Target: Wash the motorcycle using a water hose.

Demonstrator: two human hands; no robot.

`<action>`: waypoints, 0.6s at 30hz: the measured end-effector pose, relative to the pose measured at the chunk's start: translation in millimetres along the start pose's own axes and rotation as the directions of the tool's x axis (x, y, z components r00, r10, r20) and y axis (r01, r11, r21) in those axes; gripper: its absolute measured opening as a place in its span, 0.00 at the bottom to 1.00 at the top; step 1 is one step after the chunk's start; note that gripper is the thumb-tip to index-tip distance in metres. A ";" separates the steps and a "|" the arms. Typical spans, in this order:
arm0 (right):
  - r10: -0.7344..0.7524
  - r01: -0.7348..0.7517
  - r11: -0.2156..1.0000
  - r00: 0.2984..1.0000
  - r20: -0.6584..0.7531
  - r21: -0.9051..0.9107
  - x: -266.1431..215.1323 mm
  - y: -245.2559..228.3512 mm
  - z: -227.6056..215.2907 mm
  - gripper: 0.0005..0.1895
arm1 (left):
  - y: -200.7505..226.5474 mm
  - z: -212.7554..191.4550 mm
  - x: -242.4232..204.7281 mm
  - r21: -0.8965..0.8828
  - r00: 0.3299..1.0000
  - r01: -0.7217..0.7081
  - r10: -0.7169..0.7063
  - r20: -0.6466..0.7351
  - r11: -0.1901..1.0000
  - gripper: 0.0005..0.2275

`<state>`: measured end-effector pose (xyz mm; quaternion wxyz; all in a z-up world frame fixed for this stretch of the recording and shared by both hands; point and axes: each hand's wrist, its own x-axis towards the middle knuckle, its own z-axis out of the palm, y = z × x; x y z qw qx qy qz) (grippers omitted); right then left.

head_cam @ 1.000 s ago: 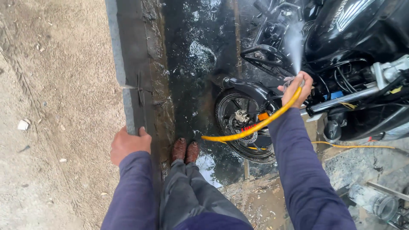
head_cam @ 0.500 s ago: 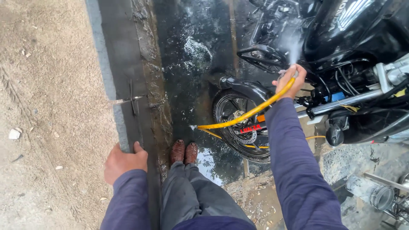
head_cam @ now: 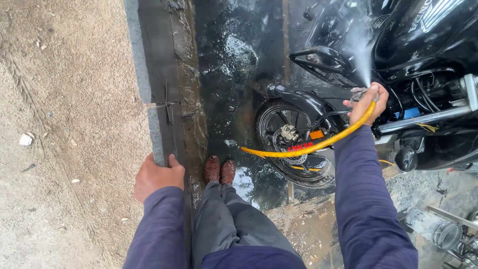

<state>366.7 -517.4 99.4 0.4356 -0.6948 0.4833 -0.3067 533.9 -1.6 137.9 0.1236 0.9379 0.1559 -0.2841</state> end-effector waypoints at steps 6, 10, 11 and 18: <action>0.043 -0.047 0.997 0.997 -0.061 -0.068 -18.9 21.1 -10.6 0.22 | 1.3 -5.1 -6.4 -0.016 1.000 -0.019 0.019 -0.011 1.000 0.13; 0.054 -0.047 0.998 0.979 -0.197 0.043 -42.8 40.8 -17.8 0.23 | 4.5 -9.6 -5.7 -0.042 1.000 -0.015 0.014 -0.022 0.999 0.12; 0.082 -0.054 0.990 0.972 -0.220 0.129 -49.6 43.6 -20.9 0.23 | 5.1 -9.8 -5.5 -0.047 1.000 -0.016 0.015 -0.024 0.999 0.13; 0.019 -0.001 0.994 0.988 -0.156 0.114 -101.0 19.6 -35.8 0.24 | -5.7 3.0 -1.2 -0.070 0.980 -0.118 0.105 -0.172 0.991 0.19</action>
